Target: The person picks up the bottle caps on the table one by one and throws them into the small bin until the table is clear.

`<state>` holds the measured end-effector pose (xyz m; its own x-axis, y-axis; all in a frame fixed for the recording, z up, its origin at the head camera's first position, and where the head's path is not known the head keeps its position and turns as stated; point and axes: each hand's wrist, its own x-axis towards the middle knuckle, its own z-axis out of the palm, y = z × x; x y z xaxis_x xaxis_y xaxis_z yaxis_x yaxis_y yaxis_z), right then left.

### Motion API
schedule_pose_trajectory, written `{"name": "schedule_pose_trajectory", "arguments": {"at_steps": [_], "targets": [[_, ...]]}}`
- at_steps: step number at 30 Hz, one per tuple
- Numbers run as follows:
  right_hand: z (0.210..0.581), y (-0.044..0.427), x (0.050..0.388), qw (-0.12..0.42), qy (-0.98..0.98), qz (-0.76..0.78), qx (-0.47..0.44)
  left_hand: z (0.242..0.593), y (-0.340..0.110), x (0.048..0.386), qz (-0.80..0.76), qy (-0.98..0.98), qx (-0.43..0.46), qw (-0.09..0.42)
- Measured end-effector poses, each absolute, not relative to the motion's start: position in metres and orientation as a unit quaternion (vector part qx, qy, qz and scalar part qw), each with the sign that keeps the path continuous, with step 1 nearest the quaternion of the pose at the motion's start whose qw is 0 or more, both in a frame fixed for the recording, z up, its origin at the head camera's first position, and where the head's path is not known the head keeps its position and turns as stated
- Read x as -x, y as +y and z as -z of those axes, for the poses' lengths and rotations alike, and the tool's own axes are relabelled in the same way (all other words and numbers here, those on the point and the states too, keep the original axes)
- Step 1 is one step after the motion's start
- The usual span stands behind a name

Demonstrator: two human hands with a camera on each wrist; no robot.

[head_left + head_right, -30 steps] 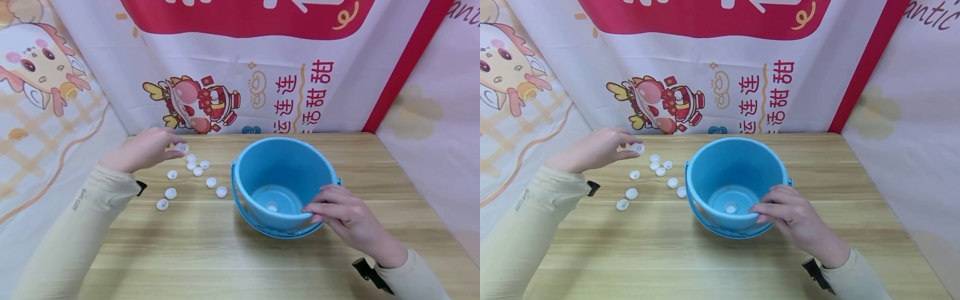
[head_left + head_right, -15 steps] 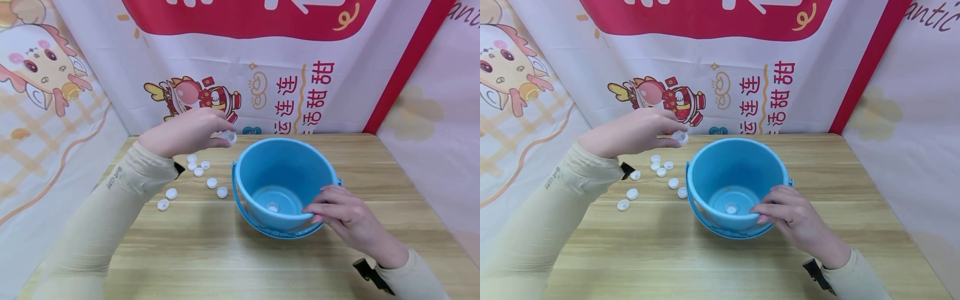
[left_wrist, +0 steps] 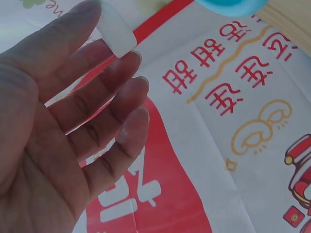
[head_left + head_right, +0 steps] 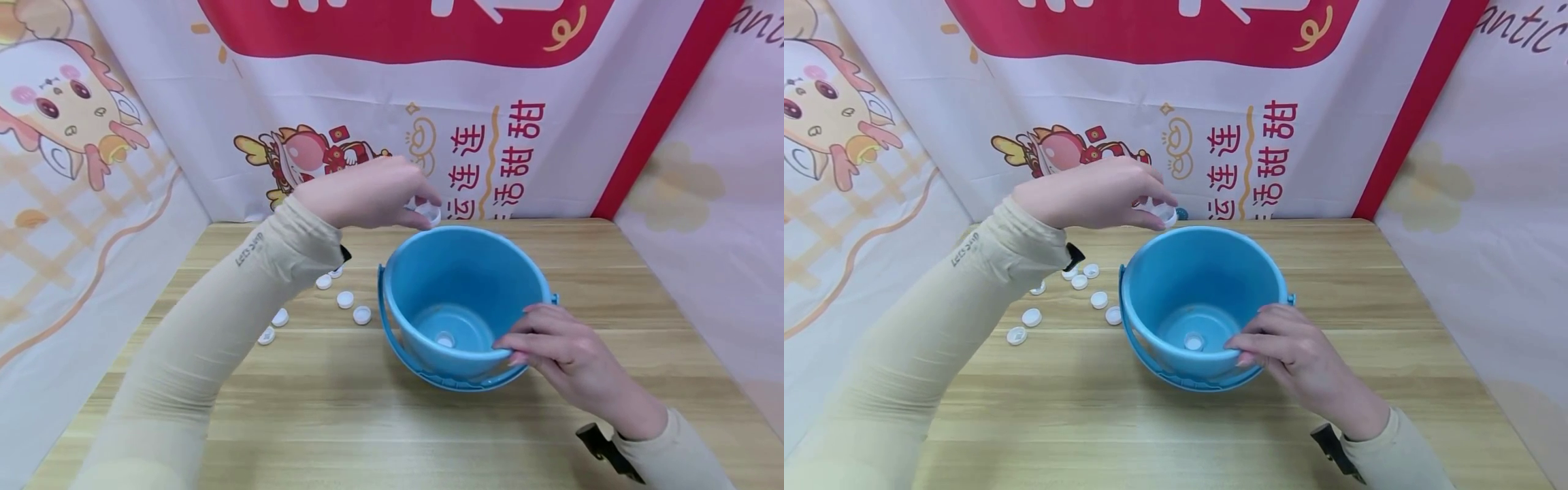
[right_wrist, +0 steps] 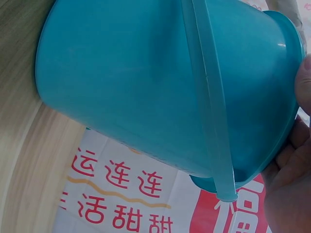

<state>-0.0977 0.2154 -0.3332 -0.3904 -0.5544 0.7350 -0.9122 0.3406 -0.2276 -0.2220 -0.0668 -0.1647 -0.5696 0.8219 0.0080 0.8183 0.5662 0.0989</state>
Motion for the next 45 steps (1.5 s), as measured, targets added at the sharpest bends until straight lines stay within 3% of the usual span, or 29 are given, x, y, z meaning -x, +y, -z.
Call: {"name": "schedule_pose_trajectory", "arguments": {"at_steps": [19, 45], "targets": [[0.333, 0.218, 0.097, 0.276, -0.771, -0.319, -0.477, 0.160, -0.032, 0.226, -0.029, 0.872, -0.488, 0.026], [0.333, 0.217, 0.097, 0.278, -0.777, -0.312, -0.471, 0.163, -0.021, 0.223, -0.031, 0.876, -0.480, 0.034]]}}
